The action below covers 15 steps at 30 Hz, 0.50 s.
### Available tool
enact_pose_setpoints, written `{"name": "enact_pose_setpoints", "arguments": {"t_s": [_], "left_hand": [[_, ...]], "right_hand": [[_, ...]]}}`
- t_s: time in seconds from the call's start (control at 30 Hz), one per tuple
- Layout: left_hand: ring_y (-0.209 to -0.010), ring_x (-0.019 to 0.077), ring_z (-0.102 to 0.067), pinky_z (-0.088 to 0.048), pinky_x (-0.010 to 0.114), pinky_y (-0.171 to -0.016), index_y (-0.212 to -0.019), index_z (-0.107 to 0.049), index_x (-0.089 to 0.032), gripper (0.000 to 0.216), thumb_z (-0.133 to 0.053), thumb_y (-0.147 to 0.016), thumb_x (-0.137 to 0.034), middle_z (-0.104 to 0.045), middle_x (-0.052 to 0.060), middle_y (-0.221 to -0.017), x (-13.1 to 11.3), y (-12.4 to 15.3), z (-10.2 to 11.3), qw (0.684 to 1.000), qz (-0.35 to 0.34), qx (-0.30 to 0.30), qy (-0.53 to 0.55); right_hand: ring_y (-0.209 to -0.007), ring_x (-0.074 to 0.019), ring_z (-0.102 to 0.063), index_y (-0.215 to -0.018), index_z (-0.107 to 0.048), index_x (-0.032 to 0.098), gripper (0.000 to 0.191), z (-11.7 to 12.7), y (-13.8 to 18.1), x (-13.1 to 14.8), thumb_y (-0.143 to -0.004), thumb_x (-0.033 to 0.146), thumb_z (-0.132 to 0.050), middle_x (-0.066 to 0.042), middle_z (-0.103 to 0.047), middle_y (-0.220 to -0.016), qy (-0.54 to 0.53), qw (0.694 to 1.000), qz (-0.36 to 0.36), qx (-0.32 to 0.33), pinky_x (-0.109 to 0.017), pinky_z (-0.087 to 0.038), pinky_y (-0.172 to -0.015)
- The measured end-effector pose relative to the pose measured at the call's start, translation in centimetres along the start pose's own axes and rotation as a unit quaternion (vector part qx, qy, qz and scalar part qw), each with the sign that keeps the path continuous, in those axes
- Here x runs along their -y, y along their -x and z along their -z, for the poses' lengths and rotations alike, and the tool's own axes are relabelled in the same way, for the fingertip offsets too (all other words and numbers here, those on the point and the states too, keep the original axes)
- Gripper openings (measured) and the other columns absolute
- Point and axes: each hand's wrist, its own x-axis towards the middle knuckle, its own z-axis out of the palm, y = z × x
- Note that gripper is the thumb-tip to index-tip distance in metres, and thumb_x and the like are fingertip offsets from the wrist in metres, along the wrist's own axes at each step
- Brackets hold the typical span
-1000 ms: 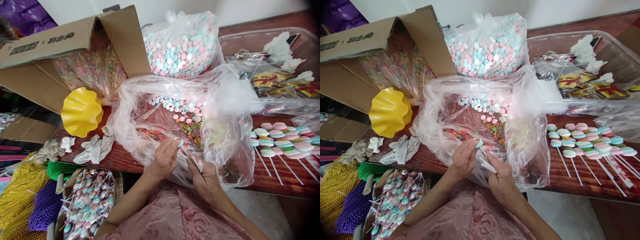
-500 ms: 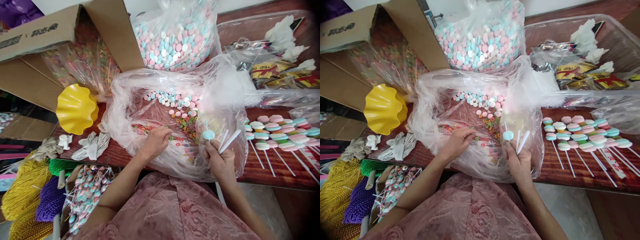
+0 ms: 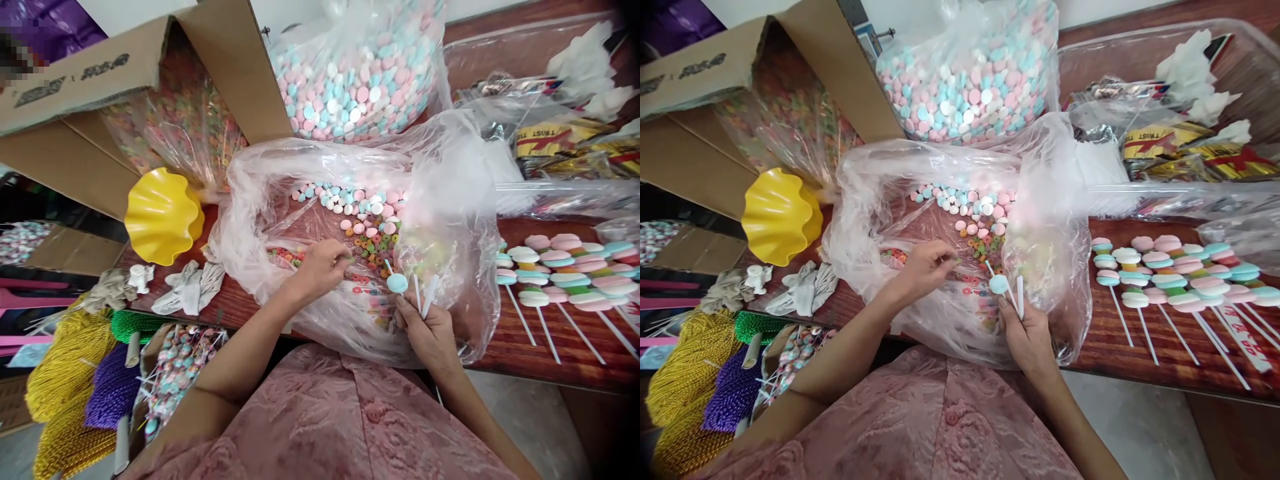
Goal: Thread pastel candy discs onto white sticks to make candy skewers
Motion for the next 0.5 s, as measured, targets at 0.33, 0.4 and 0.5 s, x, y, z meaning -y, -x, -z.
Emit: {"name": "enact_pose_setpoints", "arguments": {"t_s": [0.33, 0.4, 0.5], "left_hand": [[-0.09, 0.0274, -0.062, -0.05, 0.039, -0.083, -0.085, -0.072, -0.013, 0.019, -0.055, -0.078, -0.01, -0.07, 0.015, -0.091, -0.4, -3.2, -3.4, 0.97, -0.065, 0.129, -0.197], [-0.091, 0.0259, -0.062, -0.05, 0.039, -0.085, -0.093, -0.072, -0.014, 0.023, -0.056, -0.077, -0.011, -0.07, 0.013, -0.092, 0.1, -2.4, -3.6, 0.977, -0.065, 0.109, -0.171], [-0.088, 0.0233, -0.062, -0.051, 0.037, -0.083, -0.104, -0.072, -0.014, 0.034, -0.058, -0.073, -0.009, -0.069, 0.01, -0.091, 1.0, -1.6, -3.6, 0.989, -0.078, 0.075, -0.105]], "right_hand": [[-0.056, -0.012, -0.039, -0.069, -0.052, 0.02, 0.04, -0.2, 0.5, -1.0, -0.098, 0.047, -0.055, 0.004, -0.044, -0.06, 0.037, 0.999, 0.0, -0.005, -0.026, -0.034, -0.056], [-0.056, -0.0121, -0.039, -0.069, -0.052, 0.021, 0.039, -0.2, 0.4, -0.8, -0.099, 0.046, -0.054, 0.004, -0.044, -0.059, 0.044, 0.999, 0.004, -0.003, -0.026, -0.034, -0.055], [-0.056, -0.0126, -0.042, -0.068, -0.051, 0.021, 0.04, -0.1, 0.3, -0.5, -0.099, 0.045, -0.053, 0.003, -0.046, -0.06, 0.067, 0.998, 0.015, -0.002, -0.026, -0.035, -0.056]]}}
